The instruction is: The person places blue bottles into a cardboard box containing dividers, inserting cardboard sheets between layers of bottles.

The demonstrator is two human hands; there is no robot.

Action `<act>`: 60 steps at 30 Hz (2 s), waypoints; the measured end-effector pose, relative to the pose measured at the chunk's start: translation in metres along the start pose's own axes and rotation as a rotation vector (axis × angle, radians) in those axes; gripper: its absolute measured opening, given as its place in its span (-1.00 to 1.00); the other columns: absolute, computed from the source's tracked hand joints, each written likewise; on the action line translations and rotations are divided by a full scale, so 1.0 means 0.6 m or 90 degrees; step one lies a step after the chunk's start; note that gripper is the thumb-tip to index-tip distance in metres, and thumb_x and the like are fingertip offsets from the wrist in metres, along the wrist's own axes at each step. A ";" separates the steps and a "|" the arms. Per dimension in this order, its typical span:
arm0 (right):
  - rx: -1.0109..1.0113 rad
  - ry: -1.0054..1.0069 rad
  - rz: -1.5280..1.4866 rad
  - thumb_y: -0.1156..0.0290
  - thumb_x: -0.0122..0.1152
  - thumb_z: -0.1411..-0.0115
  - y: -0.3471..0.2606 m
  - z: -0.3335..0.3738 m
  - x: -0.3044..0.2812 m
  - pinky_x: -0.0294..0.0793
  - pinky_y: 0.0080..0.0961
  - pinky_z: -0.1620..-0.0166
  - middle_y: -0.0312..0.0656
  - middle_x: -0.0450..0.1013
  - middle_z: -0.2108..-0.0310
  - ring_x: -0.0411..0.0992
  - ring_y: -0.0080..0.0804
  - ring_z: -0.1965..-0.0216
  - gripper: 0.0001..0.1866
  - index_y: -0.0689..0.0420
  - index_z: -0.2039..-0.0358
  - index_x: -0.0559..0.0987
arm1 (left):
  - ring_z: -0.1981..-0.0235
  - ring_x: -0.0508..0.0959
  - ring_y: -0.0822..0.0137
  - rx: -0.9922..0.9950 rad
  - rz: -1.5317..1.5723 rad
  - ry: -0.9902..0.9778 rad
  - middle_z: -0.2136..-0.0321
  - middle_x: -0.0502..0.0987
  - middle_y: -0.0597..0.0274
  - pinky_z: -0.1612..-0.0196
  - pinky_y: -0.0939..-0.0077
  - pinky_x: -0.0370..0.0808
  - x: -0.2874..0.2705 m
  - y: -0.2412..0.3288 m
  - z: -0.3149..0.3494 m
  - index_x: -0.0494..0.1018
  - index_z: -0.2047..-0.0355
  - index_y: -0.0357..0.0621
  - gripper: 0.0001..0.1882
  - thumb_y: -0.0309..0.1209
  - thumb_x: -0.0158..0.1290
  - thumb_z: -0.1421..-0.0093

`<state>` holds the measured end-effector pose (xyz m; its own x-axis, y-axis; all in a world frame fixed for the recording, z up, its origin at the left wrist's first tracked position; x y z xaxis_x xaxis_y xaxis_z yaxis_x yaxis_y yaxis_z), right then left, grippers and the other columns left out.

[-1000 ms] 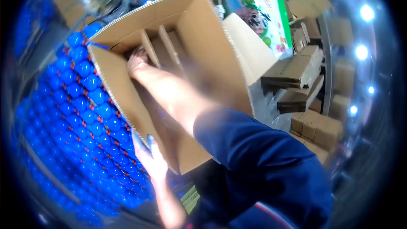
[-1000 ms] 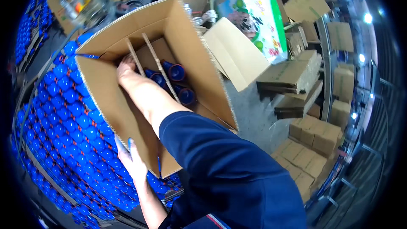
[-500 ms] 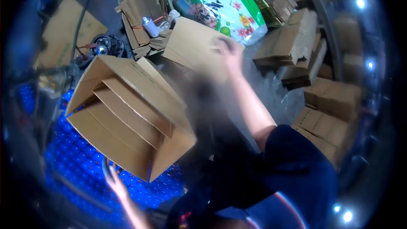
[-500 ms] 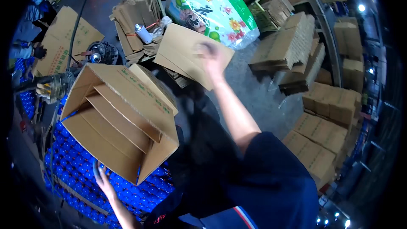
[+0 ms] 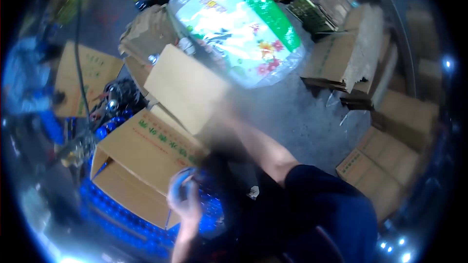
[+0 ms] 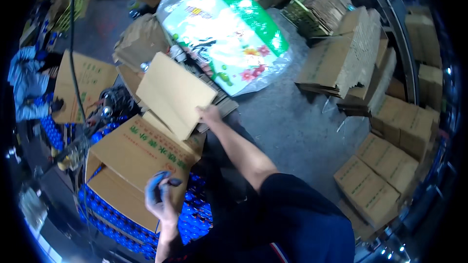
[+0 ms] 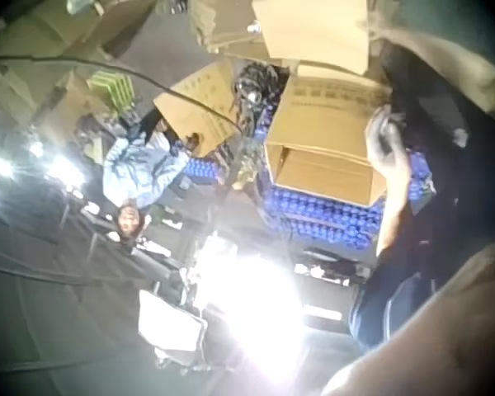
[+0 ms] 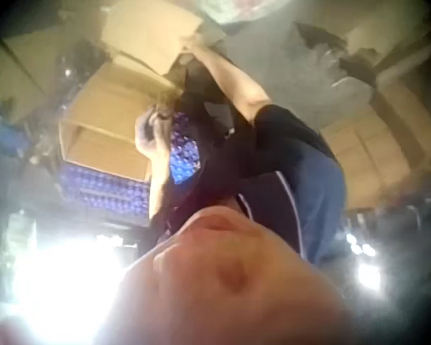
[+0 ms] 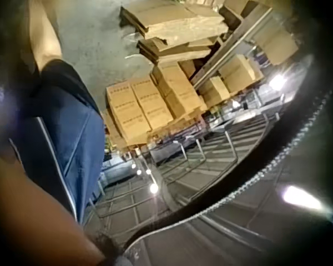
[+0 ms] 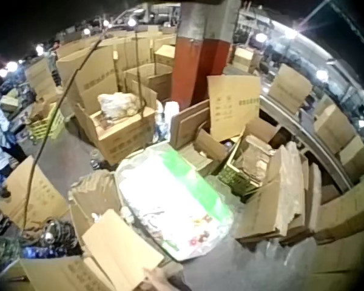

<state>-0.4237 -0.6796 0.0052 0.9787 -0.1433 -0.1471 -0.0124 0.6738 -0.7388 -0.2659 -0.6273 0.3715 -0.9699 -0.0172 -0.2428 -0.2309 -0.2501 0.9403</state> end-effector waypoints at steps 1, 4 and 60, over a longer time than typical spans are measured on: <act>0.073 -0.031 -0.044 0.21 0.38 -0.10 0.020 -0.021 -0.018 0.54 -0.45 0.24 -0.12 0.55 0.15 0.54 -0.34 0.26 -0.41 0.34 -0.03 0.46 | 0.17 0.58 0.23 -0.048 0.043 -0.054 0.13 0.52 -0.07 0.11 0.40 0.55 0.054 -0.003 -0.017 0.46 0.09 -0.40 -0.76 -0.64 0.01 -0.22; 0.142 -0.133 -0.124 0.30 0.31 -0.16 -0.033 0.004 -0.030 0.55 -0.52 0.34 -0.13 0.56 0.22 0.56 -0.40 0.31 -0.51 0.35 -0.02 0.47 | 0.13 0.57 0.37 -0.153 0.025 -0.132 0.17 0.57 0.06 0.04 0.52 0.49 0.119 0.000 -0.061 0.44 0.05 -0.39 -0.71 -0.65 0.06 -0.21; -0.698 -0.078 0.944 0.33 0.52 0.27 -0.409 -0.252 -0.112 0.35 -0.12 -0.11 -0.09 0.23 -0.18 0.19 -0.15 -0.22 -0.02 0.15 -0.21 0.23 | 0.00 0.46 -0.11 -0.008 0.055 -0.034 0.02 0.40 -0.22 -0.04 0.19 0.44 0.134 0.035 -0.237 0.20 -0.17 -0.29 -0.32 -0.10 0.11 -0.20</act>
<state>-0.5175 -0.9451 0.0968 0.0492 0.1351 -0.9896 -0.8338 -0.5400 -0.1151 -0.3377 -0.7717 0.3376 -0.9889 0.0119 -0.1483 -0.1462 -0.2617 0.9540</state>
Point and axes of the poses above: each hand's wrist, its own z-axis away from the middle knuckle, its own x-axis out of the palm, y = z × x, the point moved 3 cm from there along -z, towards the middle knuckle
